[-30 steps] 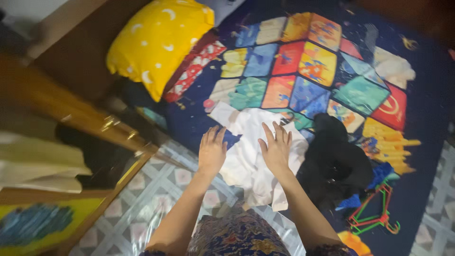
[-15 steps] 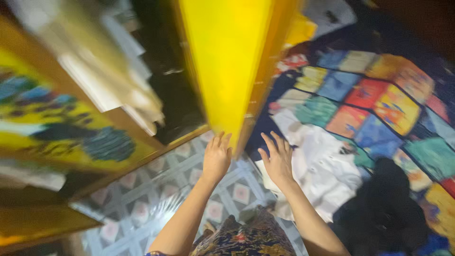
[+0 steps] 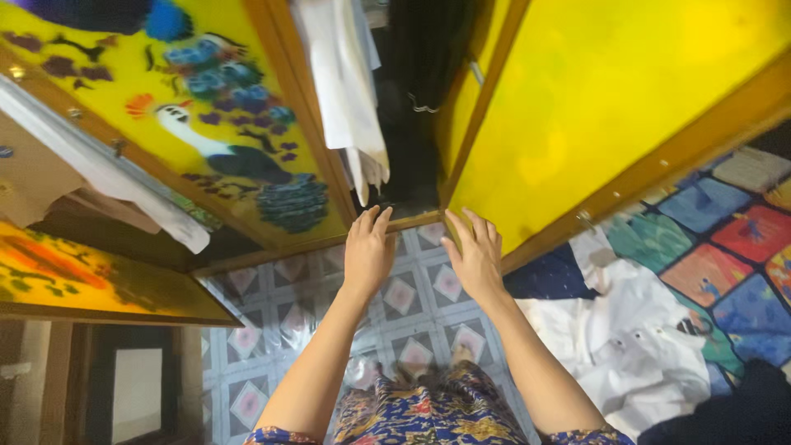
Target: The person repeatedly opens a yellow wardrobe, removes shirts on hangers one by one, and places them on a nearby bed. The shirts include black, blue, white, and maroon garments. The person continues this process until the end of the clip.
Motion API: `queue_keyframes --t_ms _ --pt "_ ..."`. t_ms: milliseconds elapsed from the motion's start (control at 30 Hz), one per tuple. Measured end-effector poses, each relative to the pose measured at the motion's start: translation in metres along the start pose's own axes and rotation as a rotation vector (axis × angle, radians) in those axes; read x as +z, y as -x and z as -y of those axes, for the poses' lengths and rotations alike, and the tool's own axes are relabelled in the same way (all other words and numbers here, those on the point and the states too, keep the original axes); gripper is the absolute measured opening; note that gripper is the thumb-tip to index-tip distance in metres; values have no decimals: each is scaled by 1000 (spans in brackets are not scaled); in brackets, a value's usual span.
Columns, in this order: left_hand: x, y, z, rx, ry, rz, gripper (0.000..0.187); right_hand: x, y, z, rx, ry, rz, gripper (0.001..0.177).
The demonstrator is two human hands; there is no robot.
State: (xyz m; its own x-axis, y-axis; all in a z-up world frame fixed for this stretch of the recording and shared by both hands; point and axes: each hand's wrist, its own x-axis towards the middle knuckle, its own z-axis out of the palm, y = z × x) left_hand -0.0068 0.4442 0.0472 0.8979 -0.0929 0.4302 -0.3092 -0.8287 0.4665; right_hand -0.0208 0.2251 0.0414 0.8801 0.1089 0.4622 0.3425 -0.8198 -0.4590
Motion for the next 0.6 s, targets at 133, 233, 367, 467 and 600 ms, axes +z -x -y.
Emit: queue_keyframes --t_ms 133,233,367,467,600 --pt "-11 -16 21 -11 -34 -38 55 18 -31 11 -19 -25 34 52" --pt "-15 -36 36 -58 7 -37 56 30 -61 11 -33 -68 39 50" --pt "-14 -66 54 -83 -1 -77 54 48 -110 4 -17 -96 60 48" --pt "-14 -94 64 -81 -15 -118 55 57 -156 1 -100 -125 -3 45" --pt "-12 -123 75 -92 -22 -139 54 64 -226 -2 -164 -176 -16 39"
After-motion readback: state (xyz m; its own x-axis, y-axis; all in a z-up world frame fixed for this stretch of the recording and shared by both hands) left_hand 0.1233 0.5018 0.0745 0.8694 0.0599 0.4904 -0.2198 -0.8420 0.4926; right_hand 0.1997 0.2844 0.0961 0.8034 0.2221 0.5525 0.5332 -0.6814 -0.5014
